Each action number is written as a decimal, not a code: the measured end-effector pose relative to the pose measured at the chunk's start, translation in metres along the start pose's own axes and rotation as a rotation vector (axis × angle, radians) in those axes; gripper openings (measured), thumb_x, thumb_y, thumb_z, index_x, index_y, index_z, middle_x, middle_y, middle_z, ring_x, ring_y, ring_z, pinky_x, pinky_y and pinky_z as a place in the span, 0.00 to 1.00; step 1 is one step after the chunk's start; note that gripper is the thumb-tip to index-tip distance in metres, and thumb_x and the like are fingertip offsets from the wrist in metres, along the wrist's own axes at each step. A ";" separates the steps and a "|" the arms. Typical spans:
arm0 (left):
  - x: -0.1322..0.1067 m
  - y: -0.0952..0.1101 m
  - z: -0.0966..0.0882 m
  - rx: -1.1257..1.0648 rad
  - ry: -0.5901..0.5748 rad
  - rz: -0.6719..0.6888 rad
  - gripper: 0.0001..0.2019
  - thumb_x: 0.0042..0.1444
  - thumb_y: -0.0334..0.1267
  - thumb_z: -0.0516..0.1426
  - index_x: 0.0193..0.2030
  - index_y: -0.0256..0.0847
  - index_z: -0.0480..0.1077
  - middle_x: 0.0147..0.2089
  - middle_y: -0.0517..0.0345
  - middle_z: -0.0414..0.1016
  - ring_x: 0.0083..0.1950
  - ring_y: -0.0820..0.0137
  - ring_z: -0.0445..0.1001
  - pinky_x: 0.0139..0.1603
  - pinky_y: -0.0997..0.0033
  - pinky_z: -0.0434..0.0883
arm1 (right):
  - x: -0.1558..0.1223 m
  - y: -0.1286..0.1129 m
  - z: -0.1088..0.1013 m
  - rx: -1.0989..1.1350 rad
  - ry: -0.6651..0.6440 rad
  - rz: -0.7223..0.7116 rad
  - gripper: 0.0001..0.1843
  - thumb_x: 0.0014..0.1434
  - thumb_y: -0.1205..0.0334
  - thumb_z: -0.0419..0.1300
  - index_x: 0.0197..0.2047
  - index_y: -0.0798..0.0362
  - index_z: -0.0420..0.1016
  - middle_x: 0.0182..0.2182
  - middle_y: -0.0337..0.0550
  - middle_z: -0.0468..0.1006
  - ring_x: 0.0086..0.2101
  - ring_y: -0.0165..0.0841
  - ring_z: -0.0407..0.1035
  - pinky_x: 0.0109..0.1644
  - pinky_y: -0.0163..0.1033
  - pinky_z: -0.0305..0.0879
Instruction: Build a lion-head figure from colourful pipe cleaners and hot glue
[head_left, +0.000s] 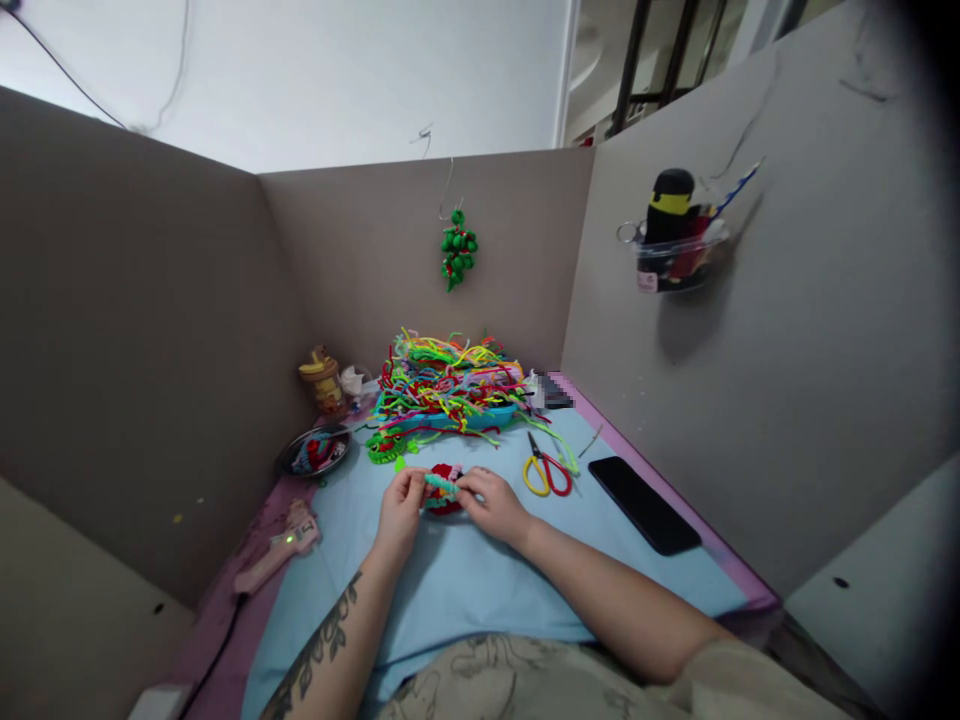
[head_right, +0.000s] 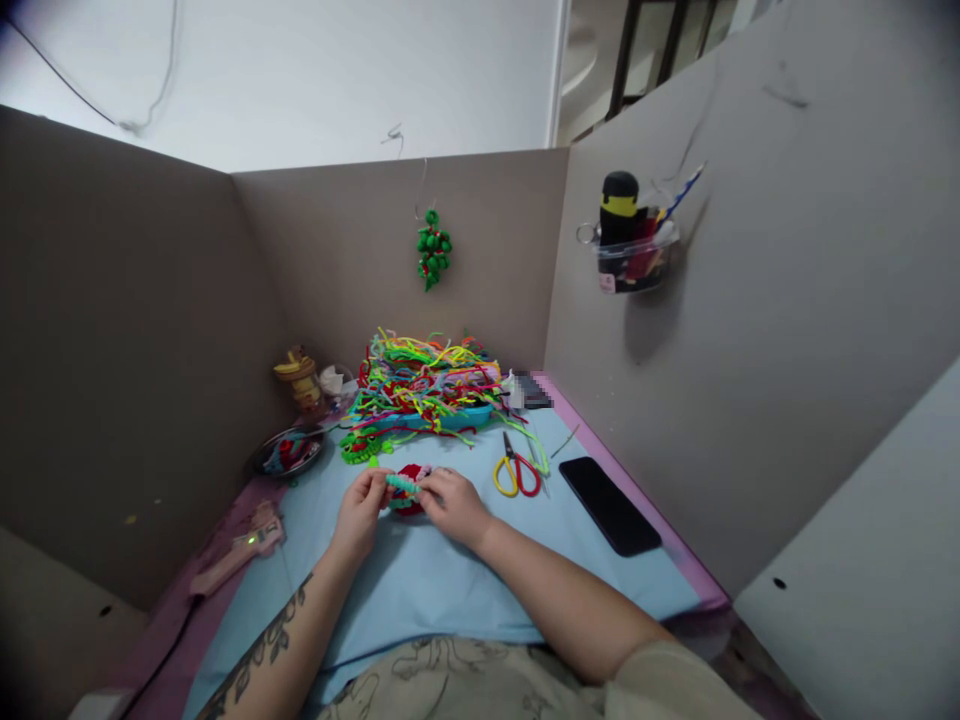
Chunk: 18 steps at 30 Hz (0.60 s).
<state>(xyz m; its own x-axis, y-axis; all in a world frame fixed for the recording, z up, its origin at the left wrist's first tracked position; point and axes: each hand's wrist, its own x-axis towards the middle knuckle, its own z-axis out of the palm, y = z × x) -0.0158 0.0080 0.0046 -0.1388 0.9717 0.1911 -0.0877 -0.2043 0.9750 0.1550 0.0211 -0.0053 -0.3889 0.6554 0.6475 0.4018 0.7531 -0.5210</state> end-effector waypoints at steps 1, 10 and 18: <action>-0.001 0.001 0.000 0.016 -0.002 0.013 0.18 0.51 0.52 0.56 0.34 0.36 0.69 0.21 0.64 0.65 0.22 0.77 0.60 0.23 0.78 0.57 | 0.000 0.001 0.001 0.001 -0.002 -0.004 0.07 0.59 0.65 0.55 0.36 0.53 0.74 0.29 0.43 0.74 0.33 0.32 0.66 0.41 0.37 0.62; -0.006 0.006 0.001 0.248 0.005 0.117 0.17 0.53 0.49 0.54 0.23 0.38 0.63 0.20 0.65 0.61 0.23 0.75 0.58 0.25 0.76 0.57 | -0.002 0.001 0.004 -0.067 0.045 -0.035 0.05 0.57 0.65 0.57 0.36 0.53 0.74 0.29 0.42 0.73 0.34 0.33 0.66 0.40 0.37 0.61; -0.006 0.004 0.005 0.300 0.133 0.066 0.18 0.51 0.47 0.54 0.17 0.39 0.58 0.17 0.66 0.57 0.22 0.76 0.55 0.24 0.76 0.55 | 0.001 -0.005 0.008 -0.355 0.053 -0.077 0.06 0.56 0.66 0.57 0.27 0.54 0.71 0.26 0.41 0.70 0.32 0.33 0.62 0.37 0.36 0.56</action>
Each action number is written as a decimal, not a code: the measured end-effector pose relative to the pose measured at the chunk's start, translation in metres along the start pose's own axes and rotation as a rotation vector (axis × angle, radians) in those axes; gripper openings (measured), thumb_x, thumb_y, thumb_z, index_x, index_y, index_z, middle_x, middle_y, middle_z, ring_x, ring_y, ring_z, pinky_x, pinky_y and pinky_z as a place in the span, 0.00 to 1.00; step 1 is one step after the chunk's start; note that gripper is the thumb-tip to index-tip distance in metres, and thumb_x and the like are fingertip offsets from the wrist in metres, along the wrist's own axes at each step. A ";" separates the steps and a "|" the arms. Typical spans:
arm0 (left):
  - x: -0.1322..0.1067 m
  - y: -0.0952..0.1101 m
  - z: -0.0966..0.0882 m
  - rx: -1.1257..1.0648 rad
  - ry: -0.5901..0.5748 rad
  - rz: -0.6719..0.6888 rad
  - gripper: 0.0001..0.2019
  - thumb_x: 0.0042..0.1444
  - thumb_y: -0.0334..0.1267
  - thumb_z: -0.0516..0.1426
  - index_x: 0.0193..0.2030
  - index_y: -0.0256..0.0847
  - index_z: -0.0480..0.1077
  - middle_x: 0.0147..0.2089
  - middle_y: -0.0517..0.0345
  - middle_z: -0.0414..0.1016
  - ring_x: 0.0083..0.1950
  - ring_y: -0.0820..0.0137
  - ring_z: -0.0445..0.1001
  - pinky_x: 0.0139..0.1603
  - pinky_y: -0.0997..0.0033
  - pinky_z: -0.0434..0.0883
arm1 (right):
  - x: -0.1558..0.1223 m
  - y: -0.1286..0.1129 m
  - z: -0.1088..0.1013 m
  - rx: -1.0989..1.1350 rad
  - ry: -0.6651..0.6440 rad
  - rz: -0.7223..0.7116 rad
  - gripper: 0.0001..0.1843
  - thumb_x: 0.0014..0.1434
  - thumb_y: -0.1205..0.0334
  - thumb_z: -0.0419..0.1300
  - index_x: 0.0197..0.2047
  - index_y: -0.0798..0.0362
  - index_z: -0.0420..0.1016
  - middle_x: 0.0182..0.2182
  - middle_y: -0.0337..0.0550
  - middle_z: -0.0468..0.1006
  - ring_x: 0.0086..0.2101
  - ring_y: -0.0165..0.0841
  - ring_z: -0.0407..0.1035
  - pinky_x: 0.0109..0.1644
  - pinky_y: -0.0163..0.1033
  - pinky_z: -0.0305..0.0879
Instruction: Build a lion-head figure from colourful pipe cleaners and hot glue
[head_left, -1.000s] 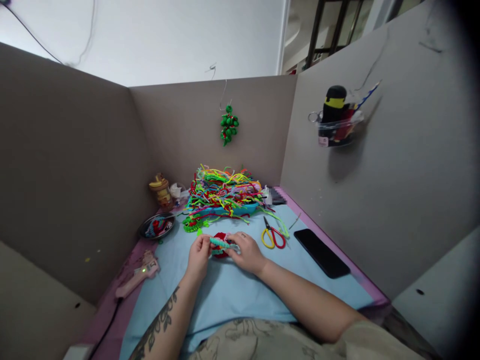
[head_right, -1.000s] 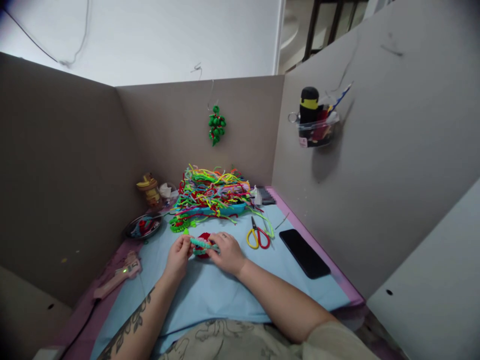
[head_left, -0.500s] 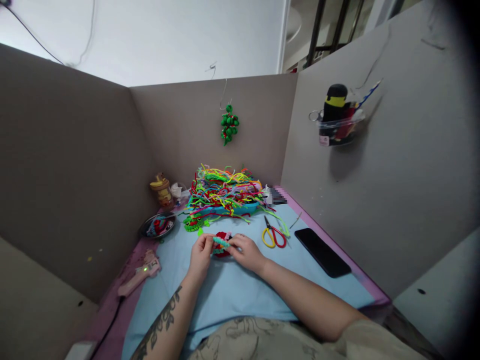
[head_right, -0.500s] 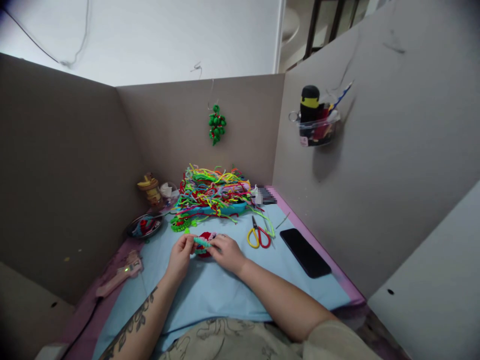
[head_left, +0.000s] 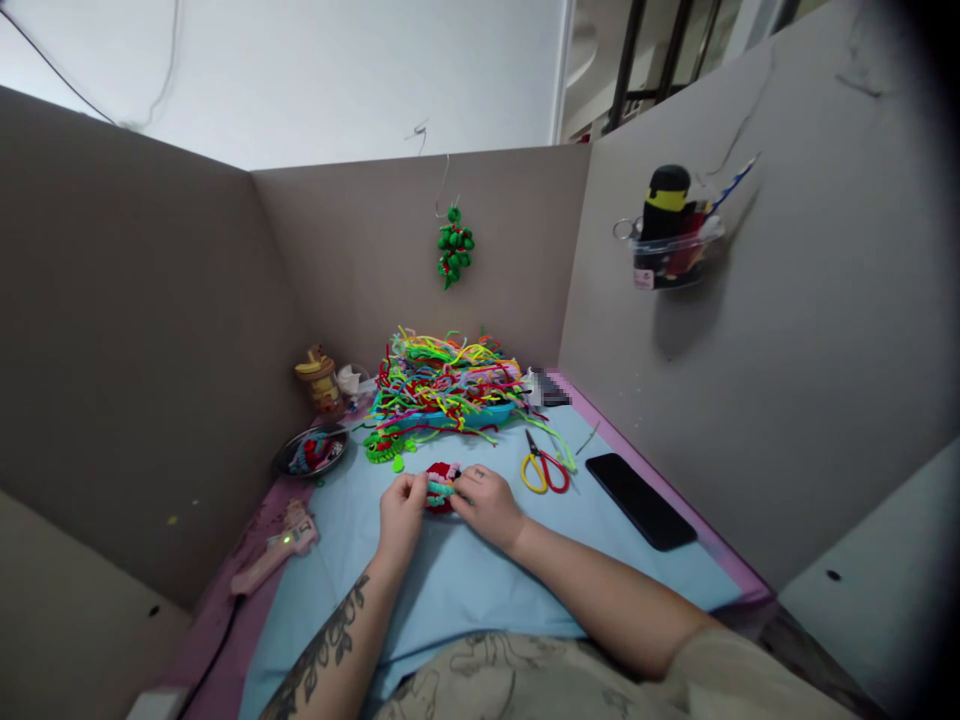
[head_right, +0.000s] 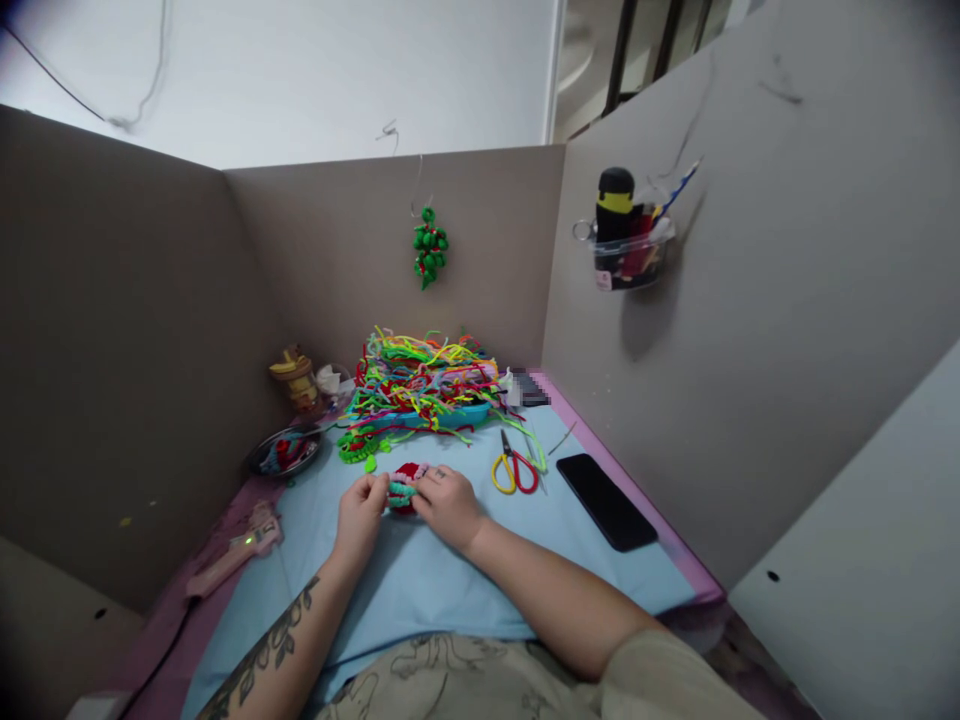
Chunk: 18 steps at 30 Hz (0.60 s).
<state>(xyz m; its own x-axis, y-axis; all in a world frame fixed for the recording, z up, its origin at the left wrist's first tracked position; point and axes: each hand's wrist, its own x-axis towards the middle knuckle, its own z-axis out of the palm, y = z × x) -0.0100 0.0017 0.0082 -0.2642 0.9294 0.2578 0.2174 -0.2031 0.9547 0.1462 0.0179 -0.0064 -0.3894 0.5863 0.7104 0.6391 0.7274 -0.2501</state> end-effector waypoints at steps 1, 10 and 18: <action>-0.001 0.000 0.001 -0.008 0.024 -0.011 0.18 0.51 0.47 0.54 0.17 0.39 0.58 0.17 0.66 0.56 0.22 0.76 0.54 0.24 0.76 0.55 | 0.000 -0.001 0.001 -0.037 0.008 -0.005 0.07 0.56 0.66 0.56 0.26 0.54 0.71 0.25 0.41 0.70 0.31 0.33 0.61 0.36 0.37 0.55; -0.001 -0.005 0.006 -0.130 0.091 -0.088 0.17 0.50 0.44 0.54 0.17 0.40 0.55 0.16 0.68 0.53 0.21 0.77 0.52 0.23 0.76 0.54 | 0.003 -0.009 0.006 -0.146 0.052 -0.040 0.09 0.56 0.66 0.55 0.25 0.53 0.70 0.25 0.43 0.68 0.31 0.34 0.60 0.34 0.38 0.53; 0.001 0.003 -0.008 -0.082 -0.082 0.064 0.15 0.54 0.49 0.52 0.31 0.38 0.68 0.23 0.62 0.64 0.26 0.73 0.63 0.28 0.75 0.61 | 0.005 0.001 -0.009 0.461 -0.129 0.096 0.11 0.57 0.60 0.57 0.42 0.54 0.72 0.32 0.43 0.72 0.33 0.31 0.64 0.38 0.35 0.59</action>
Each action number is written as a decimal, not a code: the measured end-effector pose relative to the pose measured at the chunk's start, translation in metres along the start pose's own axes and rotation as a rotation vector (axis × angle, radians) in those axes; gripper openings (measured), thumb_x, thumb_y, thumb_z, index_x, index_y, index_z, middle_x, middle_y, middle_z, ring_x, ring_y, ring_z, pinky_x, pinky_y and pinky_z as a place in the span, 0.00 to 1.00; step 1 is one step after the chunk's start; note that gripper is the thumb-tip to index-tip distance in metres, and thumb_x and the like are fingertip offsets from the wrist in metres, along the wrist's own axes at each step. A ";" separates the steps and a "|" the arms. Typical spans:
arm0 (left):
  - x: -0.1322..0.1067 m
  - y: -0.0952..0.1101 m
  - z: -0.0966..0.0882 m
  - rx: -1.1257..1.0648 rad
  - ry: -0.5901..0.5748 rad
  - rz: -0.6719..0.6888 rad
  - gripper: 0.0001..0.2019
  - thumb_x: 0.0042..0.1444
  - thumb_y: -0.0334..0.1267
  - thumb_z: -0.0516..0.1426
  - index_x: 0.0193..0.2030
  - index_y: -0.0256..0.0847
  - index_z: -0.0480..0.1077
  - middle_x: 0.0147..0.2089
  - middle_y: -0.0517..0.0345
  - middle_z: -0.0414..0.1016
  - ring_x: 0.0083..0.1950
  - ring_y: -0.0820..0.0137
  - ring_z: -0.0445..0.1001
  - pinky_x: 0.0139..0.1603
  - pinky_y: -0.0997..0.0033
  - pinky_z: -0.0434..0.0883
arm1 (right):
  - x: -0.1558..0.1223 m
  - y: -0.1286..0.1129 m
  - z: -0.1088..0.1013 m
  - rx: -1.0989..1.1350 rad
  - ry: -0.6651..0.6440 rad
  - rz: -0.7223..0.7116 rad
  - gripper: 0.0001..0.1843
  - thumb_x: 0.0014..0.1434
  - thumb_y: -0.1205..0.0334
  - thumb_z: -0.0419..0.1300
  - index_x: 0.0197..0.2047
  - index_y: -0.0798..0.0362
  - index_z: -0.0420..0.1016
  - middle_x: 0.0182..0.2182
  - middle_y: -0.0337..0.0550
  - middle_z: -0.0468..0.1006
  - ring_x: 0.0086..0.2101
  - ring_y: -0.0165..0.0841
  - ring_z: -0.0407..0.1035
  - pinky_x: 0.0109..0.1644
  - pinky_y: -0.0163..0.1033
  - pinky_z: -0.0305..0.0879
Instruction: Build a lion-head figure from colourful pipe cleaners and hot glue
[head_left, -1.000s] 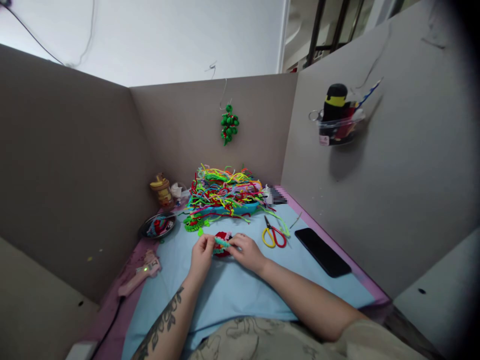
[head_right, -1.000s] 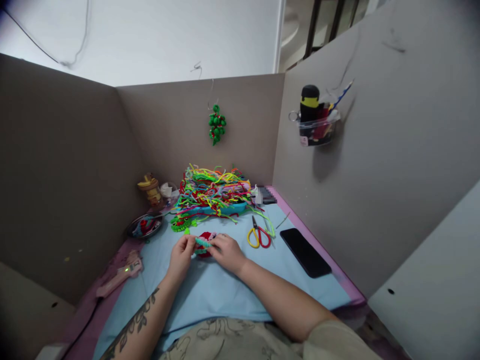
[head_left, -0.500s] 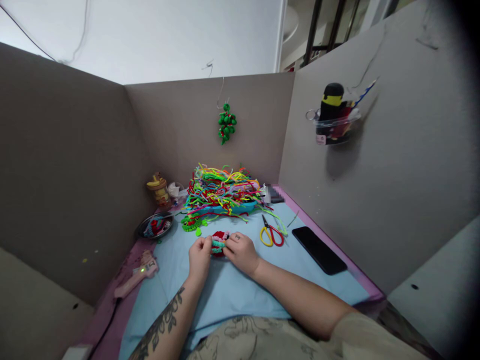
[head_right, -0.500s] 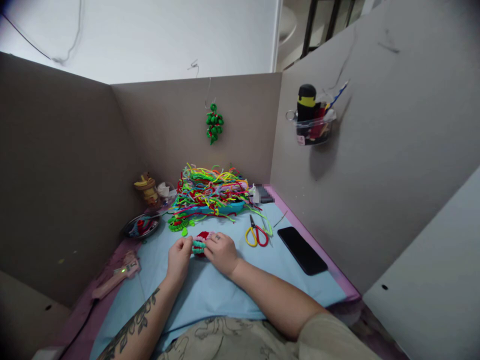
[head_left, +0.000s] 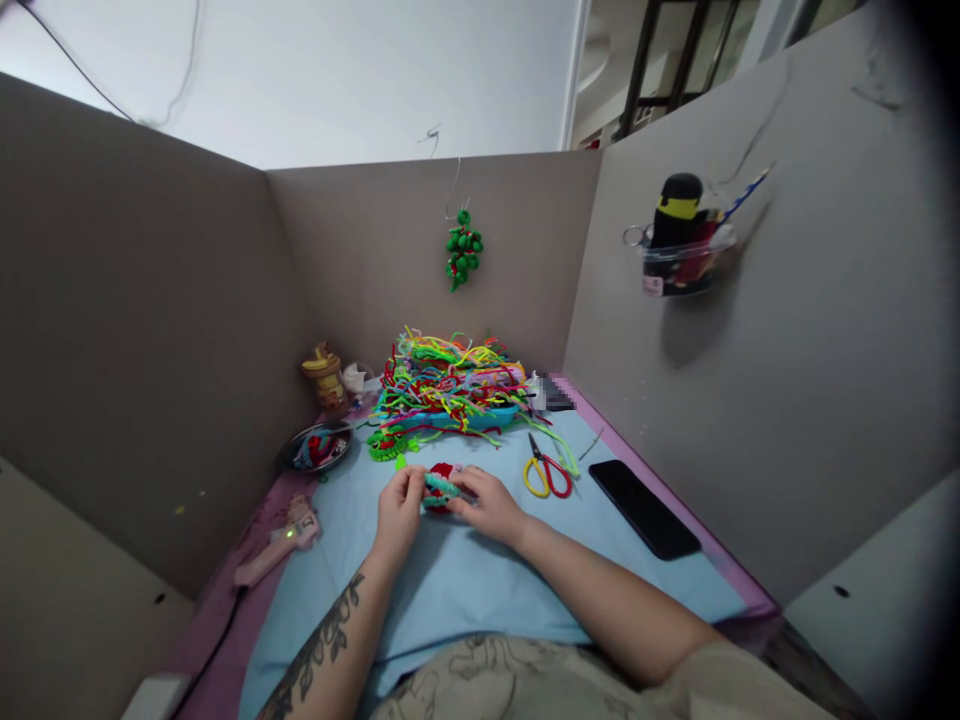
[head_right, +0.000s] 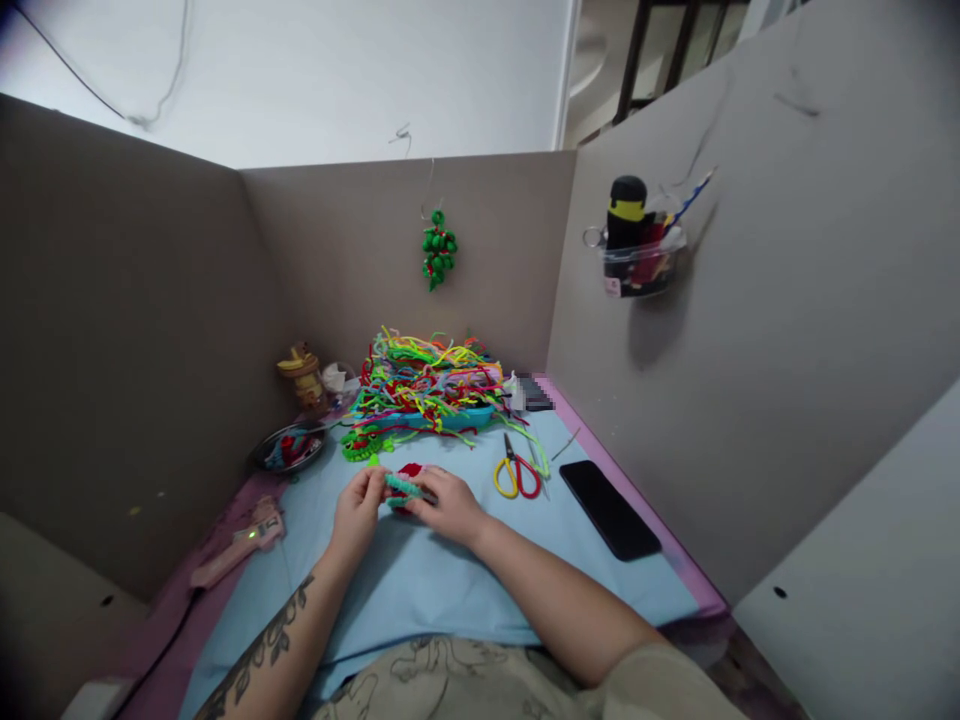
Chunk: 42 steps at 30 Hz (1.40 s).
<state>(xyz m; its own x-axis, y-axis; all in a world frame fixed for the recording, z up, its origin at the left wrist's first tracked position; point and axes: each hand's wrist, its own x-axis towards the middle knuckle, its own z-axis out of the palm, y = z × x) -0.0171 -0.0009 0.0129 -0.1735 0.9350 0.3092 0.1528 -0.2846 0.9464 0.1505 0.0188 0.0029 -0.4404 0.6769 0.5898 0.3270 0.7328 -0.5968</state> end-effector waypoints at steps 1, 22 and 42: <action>0.000 0.001 0.000 -0.007 -0.012 0.004 0.15 0.55 0.50 0.52 0.33 0.38 0.68 0.24 0.62 0.65 0.26 0.72 0.63 0.28 0.75 0.61 | 0.001 0.001 -0.003 0.068 -0.033 0.042 0.11 0.58 0.58 0.56 0.42 0.54 0.73 0.31 0.42 0.72 0.32 0.31 0.64 0.37 0.35 0.59; -0.005 0.007 0.002 -0.074 -0.124 -0.015 0.17 0.55 0.51 0.52 0.33 0.38 0.68 0.23 0.61 0.67 0.26 0.72 0.65 0.29 0.74 0.64 | 0.007 0.008 -0.009 1.018 -0.421 0.645 0.20 0.39 0.50 0.69 0.23 0.58 0.71 0.20 0.37 0.71 0.20 0.24 0.61 0.25 0.31 0.53; -0.004 0.002 0.008 0.008 0.076 -0.041 0.17 0.53 0.49 0.53 0.21 0.40 0.60 0.20 0.65 0.59 0.24 0.74 0.58 0.27 0.76 0.58 | 0.007 -0.010 0.009 -0.437 0.068 -0.076 0.06 0.51 0.68 0.55 0.23 0.53 0.68 0.23 0.40 0.69 0.29 0.31 0.61 0.35 0.35 0.55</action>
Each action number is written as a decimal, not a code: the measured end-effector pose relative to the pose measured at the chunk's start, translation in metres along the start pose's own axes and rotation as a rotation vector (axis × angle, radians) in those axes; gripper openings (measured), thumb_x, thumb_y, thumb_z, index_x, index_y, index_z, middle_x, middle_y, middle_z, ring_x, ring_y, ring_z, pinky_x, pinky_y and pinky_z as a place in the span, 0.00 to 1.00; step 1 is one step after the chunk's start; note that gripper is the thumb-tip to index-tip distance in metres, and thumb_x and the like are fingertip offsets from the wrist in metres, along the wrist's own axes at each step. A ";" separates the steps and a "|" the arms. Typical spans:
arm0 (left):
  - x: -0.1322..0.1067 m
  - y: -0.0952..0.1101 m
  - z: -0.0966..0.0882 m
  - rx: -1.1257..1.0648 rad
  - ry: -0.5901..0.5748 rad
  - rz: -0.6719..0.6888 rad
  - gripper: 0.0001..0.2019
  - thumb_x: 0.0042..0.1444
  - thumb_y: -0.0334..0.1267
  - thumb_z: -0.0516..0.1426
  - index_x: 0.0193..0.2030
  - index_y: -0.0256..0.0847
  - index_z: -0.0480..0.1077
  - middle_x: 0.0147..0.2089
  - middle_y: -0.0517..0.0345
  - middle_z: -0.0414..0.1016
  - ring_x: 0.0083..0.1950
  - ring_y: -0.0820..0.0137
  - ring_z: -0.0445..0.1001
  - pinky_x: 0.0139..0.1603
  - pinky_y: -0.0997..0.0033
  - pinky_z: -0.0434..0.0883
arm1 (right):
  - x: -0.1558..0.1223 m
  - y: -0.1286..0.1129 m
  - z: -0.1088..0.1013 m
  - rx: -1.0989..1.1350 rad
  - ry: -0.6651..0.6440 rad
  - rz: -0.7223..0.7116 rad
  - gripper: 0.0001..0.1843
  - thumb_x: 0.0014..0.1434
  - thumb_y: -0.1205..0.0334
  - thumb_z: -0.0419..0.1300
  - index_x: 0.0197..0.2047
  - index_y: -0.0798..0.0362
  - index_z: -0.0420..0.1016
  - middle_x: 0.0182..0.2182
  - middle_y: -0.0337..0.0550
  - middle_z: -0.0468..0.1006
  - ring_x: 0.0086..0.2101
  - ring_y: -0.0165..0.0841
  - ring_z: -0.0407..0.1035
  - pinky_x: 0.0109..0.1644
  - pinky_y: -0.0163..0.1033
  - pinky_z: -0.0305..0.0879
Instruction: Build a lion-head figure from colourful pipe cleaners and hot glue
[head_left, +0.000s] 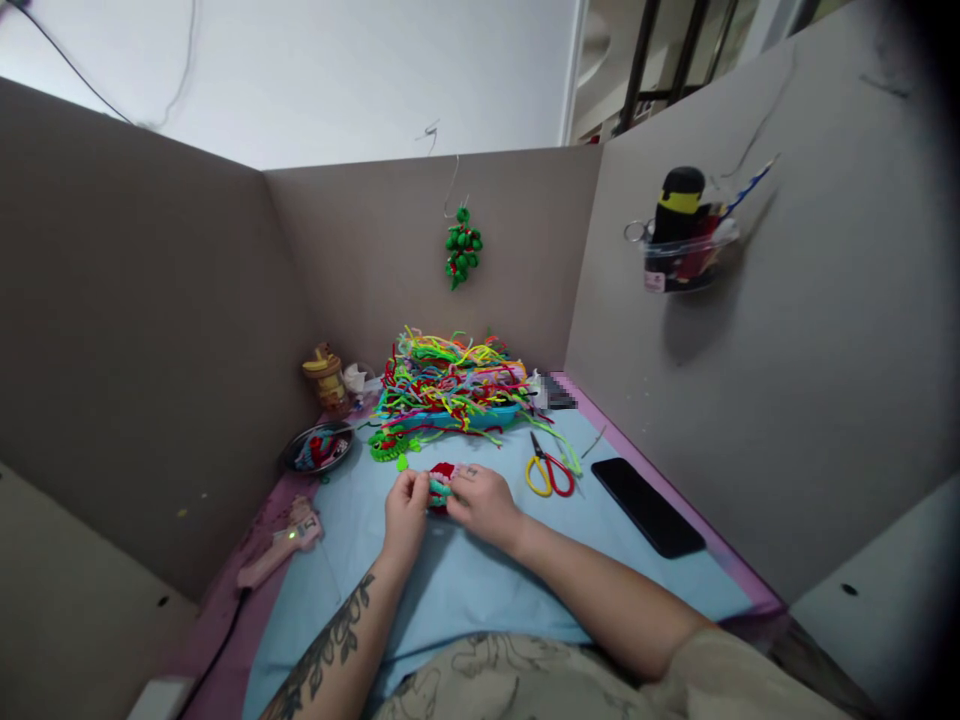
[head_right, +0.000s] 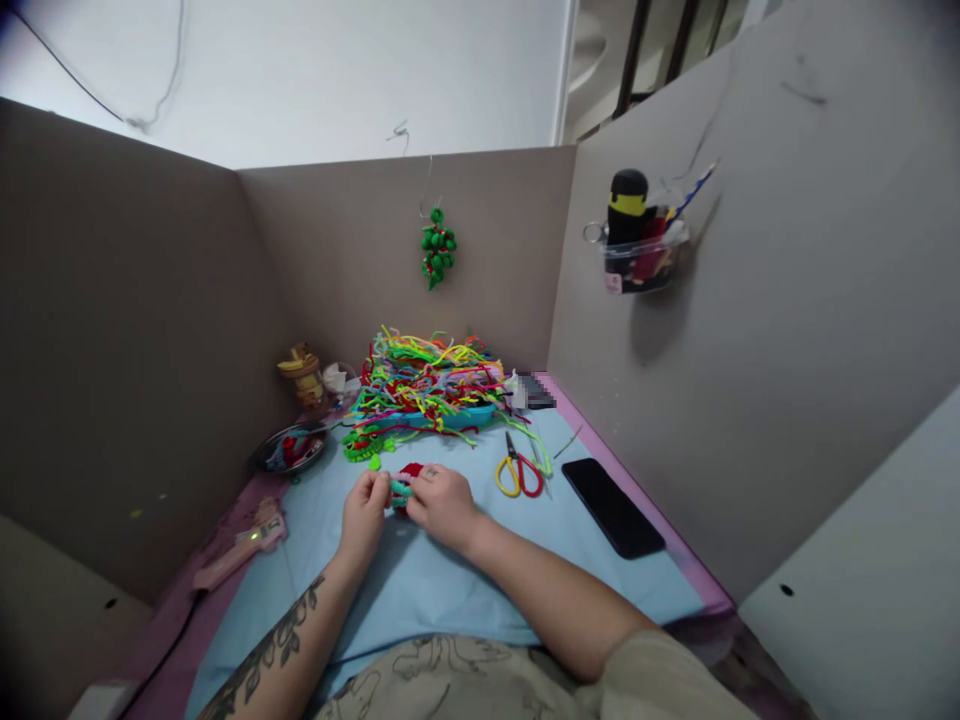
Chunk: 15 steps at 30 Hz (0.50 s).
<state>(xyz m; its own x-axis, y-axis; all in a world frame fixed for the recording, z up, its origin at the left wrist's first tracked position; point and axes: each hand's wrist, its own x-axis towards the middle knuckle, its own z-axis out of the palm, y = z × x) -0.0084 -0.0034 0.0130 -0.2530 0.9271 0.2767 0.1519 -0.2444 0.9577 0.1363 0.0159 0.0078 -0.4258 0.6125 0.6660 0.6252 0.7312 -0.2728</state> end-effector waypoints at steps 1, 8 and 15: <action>0.000 0.000 0.000 -0.022 -0.023 -0.001 0.17 0.53 0.49 0.53 0.22 0.39 0.60 0.20 0.65 0.60 0.24 0.74 0.59 0.27 0.76 0.58 | 0.000 0.000 0.000 0.046 -0.004 0.030 0.07 0.51 0.68 0.55 0.22 0.53 0.67 0.22 0.39 0.68 0.28 0.30 0.61 0.34 0.34 0.55; 0.000 -0.005 0.002 -0.247 -0.253 -0.066 0.17 0.50 0.53 0.56 0.33 0.38 0.65 0.26 0.60 0.68 0.27 0.73 0.66 0.31 0.73 0.64 | 0.002 0.008 -0.009 0.558 -0.111 0.347 0.11 0.45 0.70 0.56 0.16 0.55 0.60 0.16 0.32 0.58 0.22 0.25 0.55 0.26 0.31 0.49; -0.001 -0.001 0.000 -0.213 -0.235 0.000 0.14 0.47 0.47 0.60 0.32 0.37 0.67 0.27 0.60 0.69 0.28 0.73 0.67 0.32 0.74 0.65 | -0.001 0.019 -0.012 0.982 -0.423 0.453 0.11 0.46 0.62 0.60 0.18 0.56 0.64 0.15 0.30 0.57 0.20 0.23 0.50 0.25 0.32 0.47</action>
<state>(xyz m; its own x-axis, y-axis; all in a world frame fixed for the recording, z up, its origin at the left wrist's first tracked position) -0.0087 -0.0041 0.0119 -0.0215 0.9612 0.2750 -0.0581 -0.2758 0.9595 0.1564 0.0254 0.0107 -0.5935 0.7935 0.1347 0.0787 0.2238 -0.9715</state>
